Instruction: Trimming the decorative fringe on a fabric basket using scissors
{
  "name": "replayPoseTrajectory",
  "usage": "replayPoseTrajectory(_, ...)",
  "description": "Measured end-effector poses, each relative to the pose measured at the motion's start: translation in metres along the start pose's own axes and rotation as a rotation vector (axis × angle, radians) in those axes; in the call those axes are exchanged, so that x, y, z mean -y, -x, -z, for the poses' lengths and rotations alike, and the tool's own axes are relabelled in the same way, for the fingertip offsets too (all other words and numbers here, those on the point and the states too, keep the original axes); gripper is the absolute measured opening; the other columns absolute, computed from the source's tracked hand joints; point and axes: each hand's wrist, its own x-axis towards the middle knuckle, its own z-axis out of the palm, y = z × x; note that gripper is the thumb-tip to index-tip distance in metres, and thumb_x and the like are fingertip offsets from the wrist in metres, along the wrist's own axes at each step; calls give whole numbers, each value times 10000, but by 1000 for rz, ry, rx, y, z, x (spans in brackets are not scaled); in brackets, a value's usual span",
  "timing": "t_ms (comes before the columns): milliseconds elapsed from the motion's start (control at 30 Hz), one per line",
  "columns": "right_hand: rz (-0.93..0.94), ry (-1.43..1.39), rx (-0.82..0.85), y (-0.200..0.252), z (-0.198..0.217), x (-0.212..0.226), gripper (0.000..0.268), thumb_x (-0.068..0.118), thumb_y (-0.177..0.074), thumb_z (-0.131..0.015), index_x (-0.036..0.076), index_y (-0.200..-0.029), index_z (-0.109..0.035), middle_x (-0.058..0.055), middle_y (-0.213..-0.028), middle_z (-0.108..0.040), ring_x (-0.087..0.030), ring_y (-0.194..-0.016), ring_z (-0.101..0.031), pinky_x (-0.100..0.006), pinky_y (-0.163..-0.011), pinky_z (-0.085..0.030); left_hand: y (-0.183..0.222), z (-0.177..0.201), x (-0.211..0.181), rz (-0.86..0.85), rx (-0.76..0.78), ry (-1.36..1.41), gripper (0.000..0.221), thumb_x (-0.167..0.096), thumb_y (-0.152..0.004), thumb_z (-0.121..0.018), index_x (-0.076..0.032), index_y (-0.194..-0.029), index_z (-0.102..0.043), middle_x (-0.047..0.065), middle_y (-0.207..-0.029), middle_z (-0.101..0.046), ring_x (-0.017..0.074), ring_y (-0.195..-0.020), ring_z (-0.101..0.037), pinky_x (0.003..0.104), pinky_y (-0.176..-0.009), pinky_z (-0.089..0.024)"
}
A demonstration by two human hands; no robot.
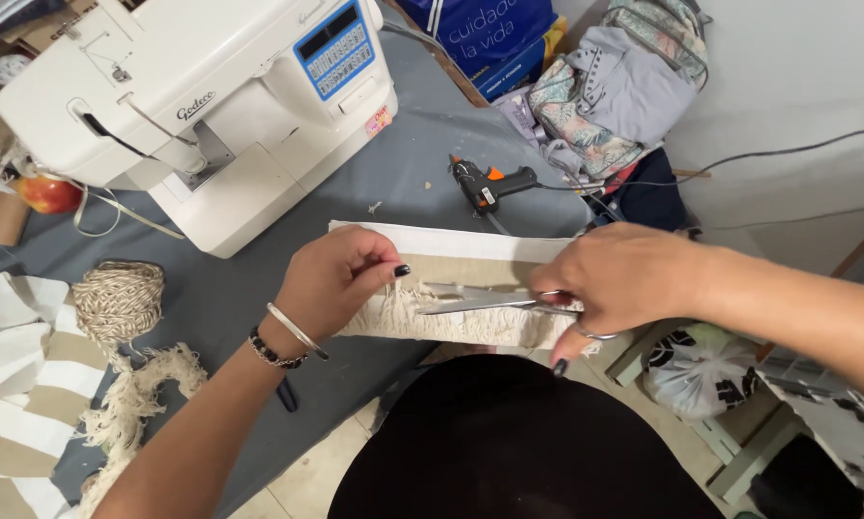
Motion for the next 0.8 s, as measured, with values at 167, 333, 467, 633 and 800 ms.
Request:
replayPoseTrajectory(167,47,6,-50,-23,6,21,681,860,-643,-755,213,-793,-604,-42,-677,-675,-314,-790,-731,-415,-796,-593,-2,-3,1,32,-5,45,85,-289,-880,-762,-208,-878,-737,-14,-747,-684,218,-778,-691,316,-746,-525)
replayPoseTrajectory(333,55,-10,-61,-36,4,23,678,856,-656,-739,208,-770,-575,-31,-663,-665,-305,-790,-732,-405,-789,-600,-3,-4,-1,34,-18,76,109,-309,-874,-759,-201,-883,-749,1,-737,-684,228,-762,-689,329,-733,-530)
replayPoseTrajectory(467,65,-36,-82,-40,0,21,676,841,-666,-733,191,-770,-580,-51,-653,-666,-317,-772,-737,-414,-786,-608,-5,-4,1,19,-46,141,119,-307,-876,-758,-188,-873,-751,3,-720,-669,219,-739,-669,306,-711,-523)
replayPoseTrajectory(633,81,-22,-86,-42,-1,22,682,835,-655,-746,185,-762,-572,-68,-647,-657,-335,-760,-729,-435,-766,-612,-5,-7,2,24,-50,143,105,-292,-875,-758,-187,-878,-756,-4,-719,-668,209,-725,-664,296,-706,-516)
replayPoseTrajectory(800,59,-23,-106,-47,-7,17,639,809,-689,-734,185,-748,-607,-63,-629,-655,-321,-697,-726,-401,-701,-606,-8,-4,5,20,-55,173,122,-281,-908,-720,-170,-936,-763,15,-766,-691,215,-705,-686,292,-682,-530)
